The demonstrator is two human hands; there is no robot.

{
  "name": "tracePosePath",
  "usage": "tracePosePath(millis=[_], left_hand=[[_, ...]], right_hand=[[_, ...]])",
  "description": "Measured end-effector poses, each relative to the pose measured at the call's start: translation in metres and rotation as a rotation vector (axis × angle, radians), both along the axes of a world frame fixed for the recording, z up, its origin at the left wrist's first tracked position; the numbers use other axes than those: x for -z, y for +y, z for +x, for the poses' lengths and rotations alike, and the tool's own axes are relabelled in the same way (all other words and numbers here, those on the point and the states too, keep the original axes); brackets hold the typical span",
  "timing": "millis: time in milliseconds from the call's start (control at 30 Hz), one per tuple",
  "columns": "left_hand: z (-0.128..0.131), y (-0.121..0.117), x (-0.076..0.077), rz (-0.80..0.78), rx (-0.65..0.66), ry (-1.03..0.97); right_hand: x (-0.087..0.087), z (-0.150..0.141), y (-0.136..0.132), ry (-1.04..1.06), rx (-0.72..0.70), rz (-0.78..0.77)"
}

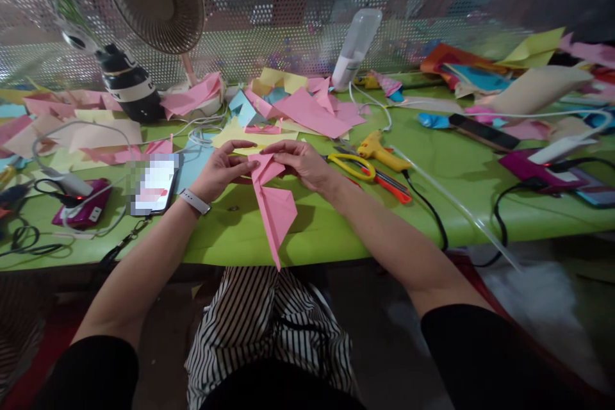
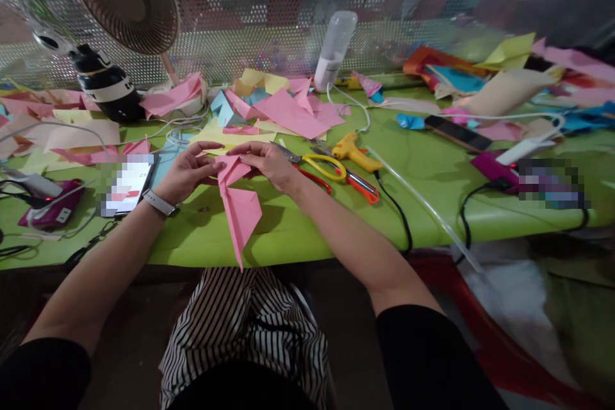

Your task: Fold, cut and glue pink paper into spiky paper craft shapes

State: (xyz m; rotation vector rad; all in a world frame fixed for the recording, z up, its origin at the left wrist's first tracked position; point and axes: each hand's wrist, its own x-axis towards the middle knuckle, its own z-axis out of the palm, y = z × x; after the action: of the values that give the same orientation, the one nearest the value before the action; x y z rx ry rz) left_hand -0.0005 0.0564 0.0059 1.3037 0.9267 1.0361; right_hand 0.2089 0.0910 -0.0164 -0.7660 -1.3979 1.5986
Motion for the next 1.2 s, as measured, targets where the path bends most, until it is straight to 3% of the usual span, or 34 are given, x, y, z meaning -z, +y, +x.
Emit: tracePosePath(millis=[267, 567, 967, 1200], left_hand=[[0.0006, -0.0034, -0.0058, -0.09, 0.011, 0.062], [0.0006, -0.0028, -0.006, -0.092, -0.006, 0.013], [-0.0011, 0.001, 0.0012, -0.061, -0.017, 0.037], [0.0008, -0.0018, -0.003, -0.041, 0.002, 0.047]], right_hand=[[-0.0031, -0.0016, -0.0007, -0.005, 0.03, 0.012], [-0.0089, 0.0006, -0.003, -0.029, 0.039, -0.066], [-0.0048, -0.0014, 0.0, 0.015, 0.006, 0.002], [-0.0051, -0.0014, -0.0001, -0.014, 0.012, 0.008]])
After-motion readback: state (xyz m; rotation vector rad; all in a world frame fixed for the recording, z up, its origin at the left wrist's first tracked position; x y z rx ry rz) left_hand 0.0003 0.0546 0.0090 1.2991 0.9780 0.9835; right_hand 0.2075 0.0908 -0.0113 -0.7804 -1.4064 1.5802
